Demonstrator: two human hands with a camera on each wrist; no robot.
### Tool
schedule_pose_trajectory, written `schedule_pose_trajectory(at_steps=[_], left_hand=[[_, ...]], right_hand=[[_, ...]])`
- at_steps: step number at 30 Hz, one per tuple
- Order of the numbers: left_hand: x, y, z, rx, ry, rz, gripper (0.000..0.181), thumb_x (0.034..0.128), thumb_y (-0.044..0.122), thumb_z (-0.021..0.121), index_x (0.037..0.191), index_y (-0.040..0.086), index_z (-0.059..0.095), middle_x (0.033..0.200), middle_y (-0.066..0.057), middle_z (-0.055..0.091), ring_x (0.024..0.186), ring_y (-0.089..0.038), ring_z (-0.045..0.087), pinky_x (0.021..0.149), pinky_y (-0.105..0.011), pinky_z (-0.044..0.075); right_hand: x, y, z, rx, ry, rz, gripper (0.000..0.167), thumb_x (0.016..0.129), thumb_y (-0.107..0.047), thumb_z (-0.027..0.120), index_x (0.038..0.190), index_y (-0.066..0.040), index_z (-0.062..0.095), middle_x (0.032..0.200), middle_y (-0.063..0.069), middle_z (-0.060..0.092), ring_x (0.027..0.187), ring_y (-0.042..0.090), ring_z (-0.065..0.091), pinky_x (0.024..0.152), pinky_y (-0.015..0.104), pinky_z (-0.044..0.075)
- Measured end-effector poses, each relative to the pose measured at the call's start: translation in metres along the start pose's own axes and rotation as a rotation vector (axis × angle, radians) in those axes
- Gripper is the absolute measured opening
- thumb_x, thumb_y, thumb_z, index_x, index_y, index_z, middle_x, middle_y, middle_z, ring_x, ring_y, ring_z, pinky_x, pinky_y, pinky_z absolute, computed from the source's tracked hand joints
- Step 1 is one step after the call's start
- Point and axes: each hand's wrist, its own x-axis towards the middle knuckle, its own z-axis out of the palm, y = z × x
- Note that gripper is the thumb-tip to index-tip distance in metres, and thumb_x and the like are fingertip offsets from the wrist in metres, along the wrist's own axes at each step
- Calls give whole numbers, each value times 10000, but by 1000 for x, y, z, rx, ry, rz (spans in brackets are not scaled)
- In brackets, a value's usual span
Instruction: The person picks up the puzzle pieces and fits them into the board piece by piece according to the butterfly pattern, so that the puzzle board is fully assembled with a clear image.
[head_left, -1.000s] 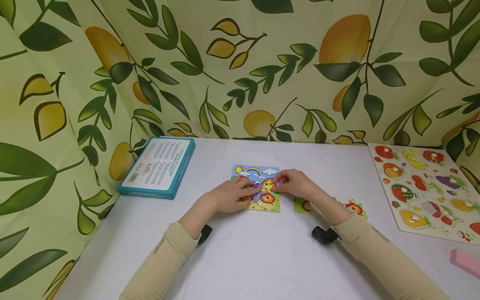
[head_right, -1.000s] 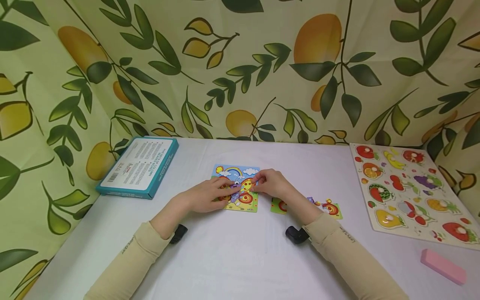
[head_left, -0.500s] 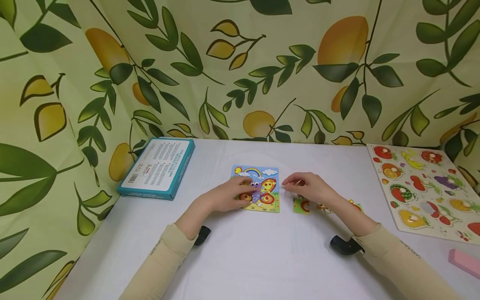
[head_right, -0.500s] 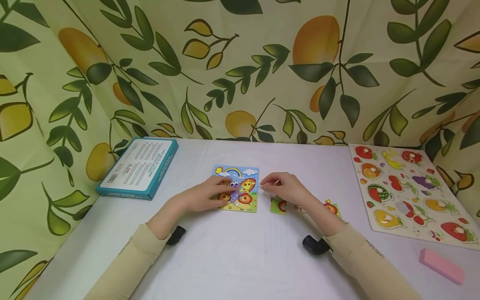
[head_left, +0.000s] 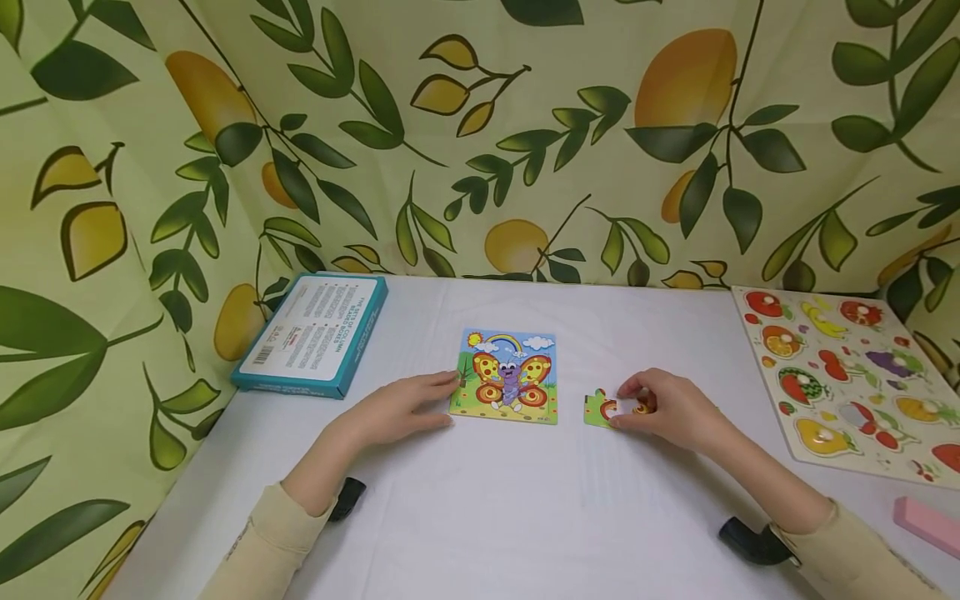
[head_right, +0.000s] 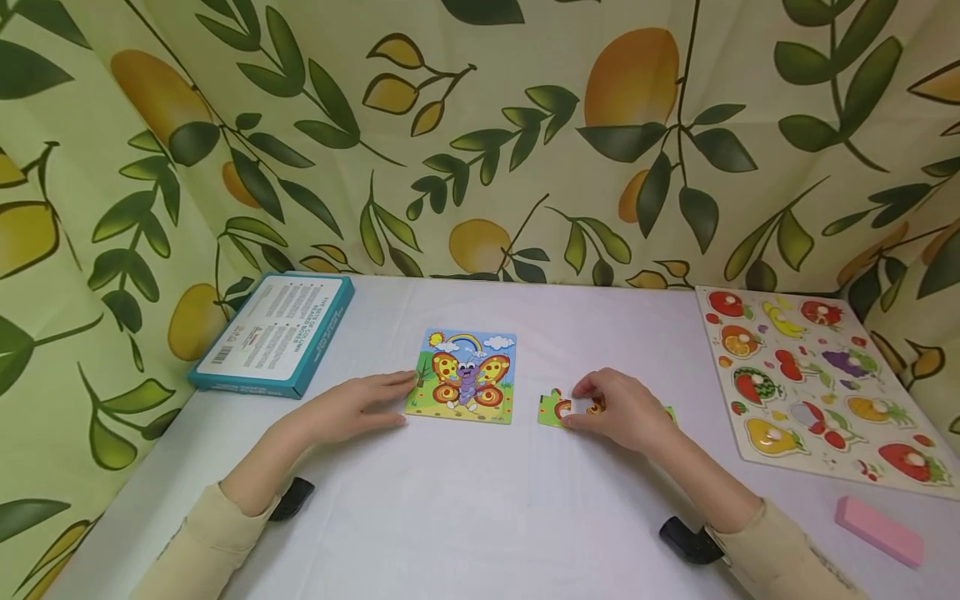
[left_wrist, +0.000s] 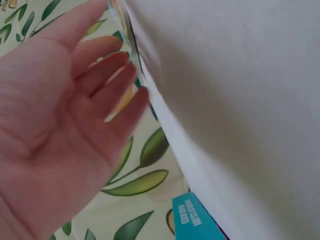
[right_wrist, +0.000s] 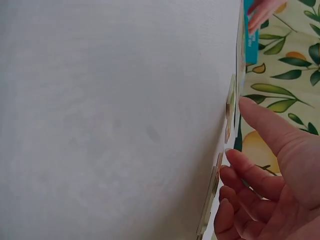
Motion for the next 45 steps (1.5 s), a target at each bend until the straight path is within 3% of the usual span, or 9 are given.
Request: schedule_pose_trajectory(at_steps=[3,9,17,22,25,30,33,37,45], left_hand=[[-5,-3,1,-4,-31,-2,562,979,327,595,1470,105,440,1558,-11,336,1433,-227,292,1127,-445,295],[-4,-6,4,4,-18,5,514,1001,306,556,1463,107,450,1551,-19,346,1437,-221,280,1132,-445,285],[-3,-6,6,18,-12,16,483,1010,263,543,1456,98,457,1546,-31,357,1428,-233,303,1124,-444,300],[-3,-6,7,15,-1,31,471,1011,244,543,1447,84,468,1538,-45,372,1420,-244,319,1115,-454,312],[-3,-7,7,18,0,32,471,1010,247,544,1447,88,470,1537,-39,374,1420,-238,320,1115,-450,313],[-2,-8,6,19,-9,17,480,1007,260,550,1453,104,463,1542,-20,364,1428,-219,304,1124,-434,302],[-2,-8,6,19,-10,24,481,1006,257,552,1452,98,465,1540,-22,369,1427,-219,306,1122,-437,304],[-3,-8,6,14,-9,40,478,1007,244,550,1449,83,467,1536,-35,376,1424,-228,313,1120,-443,306],[-2,-9,6,26,-15,43,474,1017,253,530,1455,87,457,1538,-34,370,1425,-229,308,1122,-445,301]], right_hand=[[-2,-2,1,-11,3,-6,430,701,-383,874,965,-101,685,867,-23,587,738,148,473,620,275,406],[1,-7,2,-12,-36,21,396,714,-349,871,948,-100,671,884,-12,594,774,161,487,670,317,429],[8,-9,-1,63,-136,22,360,762,-244,846,940,-102,568,809,-15,551,723,157,477,593,250,404],[15,-11,-4,112,-176,-10,239,835,-244,784,893,-129,583,742,-47,573,700,151,506,572,238,416],[23,-15,-4,207,-222,8,190,876,-273,741,890,-123,625,749,-25,614,708,168,526,576,244,426],[47,-34,13,477,-276,111,221,916,-266,696,938,-55,636,781,67,638,694,204,521,576,259,433],[64,-53,28,542,-279,153,222,922,-259,686,955,-45,636,762,60,628,634,178,492,542,253,406],[85,-74,45,499,-281,175,216,912,-285,690,942,-74,659,736,14,641,581,138,452,515,240,354],[102,-95,64,320,-266,102,203,897,-304,705,850,-108,675,692,-27,668,618,124,536,530,248,387]])
